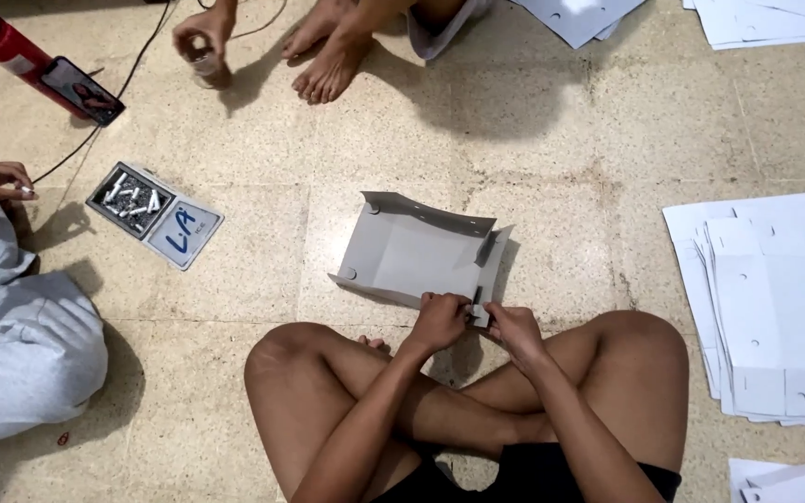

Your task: The person assembles a flat cardboard box template into a rigid box by folding and unfolding its various flaps by hand, rotating and aligning the pieces until the box is formed.

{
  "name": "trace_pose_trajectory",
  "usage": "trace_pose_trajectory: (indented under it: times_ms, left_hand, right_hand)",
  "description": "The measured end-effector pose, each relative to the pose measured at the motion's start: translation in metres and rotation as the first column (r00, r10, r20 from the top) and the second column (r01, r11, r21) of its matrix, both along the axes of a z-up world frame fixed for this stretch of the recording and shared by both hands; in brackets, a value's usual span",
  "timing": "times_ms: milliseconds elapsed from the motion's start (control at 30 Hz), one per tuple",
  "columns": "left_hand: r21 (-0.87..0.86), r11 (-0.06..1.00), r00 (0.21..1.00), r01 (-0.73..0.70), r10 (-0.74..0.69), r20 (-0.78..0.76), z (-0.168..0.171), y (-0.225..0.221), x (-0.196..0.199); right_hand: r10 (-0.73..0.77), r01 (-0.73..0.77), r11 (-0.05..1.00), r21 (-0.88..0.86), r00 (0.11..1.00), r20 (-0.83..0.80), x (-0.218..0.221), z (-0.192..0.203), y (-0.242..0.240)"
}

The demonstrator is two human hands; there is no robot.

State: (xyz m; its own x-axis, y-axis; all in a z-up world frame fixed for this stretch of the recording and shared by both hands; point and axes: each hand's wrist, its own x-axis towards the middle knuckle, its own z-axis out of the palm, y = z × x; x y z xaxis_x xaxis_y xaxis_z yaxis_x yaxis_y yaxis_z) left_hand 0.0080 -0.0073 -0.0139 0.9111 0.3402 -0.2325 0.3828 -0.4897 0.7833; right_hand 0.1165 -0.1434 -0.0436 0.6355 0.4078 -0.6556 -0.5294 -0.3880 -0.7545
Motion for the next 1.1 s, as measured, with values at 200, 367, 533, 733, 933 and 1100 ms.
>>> trace_pose_trajectory:
  times_ms: [200,367,533,733,933,1100]
  left_hand:
    - [0.101,0.994,0.993,0.041,-0.029,-0.117,-0.022,0.002,0.001]
    - [0.075,0.996,0.989,0.046,-0.035,-0.143,-0.015,-0.002,0.0]
    - [0.103,0.995,0.996,0.016,-0.007,-0.087,0.016,-0.008,-0.005]
    - [0.131,0.983,0.966,0.125,-0.09,-0.244,0.043,-0.029,-0.018]
    - [0.315,0.917,0.952,0.244,-0.166,-0.256,0.006,-0.039,-0.031]
    - [0.309,0.942,0.979,0.129,-0.072,-0.19,-0.002,-0.034,-0.017]
  right_hand:
    - [0.336,-0.293,0.934,-0.205,0.914,0.225,0.008,-0.03,-0.003]
    - [0.332,-0.288,0.934,-0.211,0.917,0.219,0.01,-0.037,-0.011]
    - [0.299,-0.29,0.954,-0.074,0.929,0.217,0.005,-0.01,-0.013]
    - [0.443,-0.432,0.891,-0.141,0.895,0.058,-0.019,0.066,-0.022]
    - [0.438,-0.415,0.898,-0.145,0.868,0.235,-0.027,0.039,-0.029]
    - [0.482,-0.42,0.874,-0.245,0.815,0.321,-0.022,0.03,-0.026]
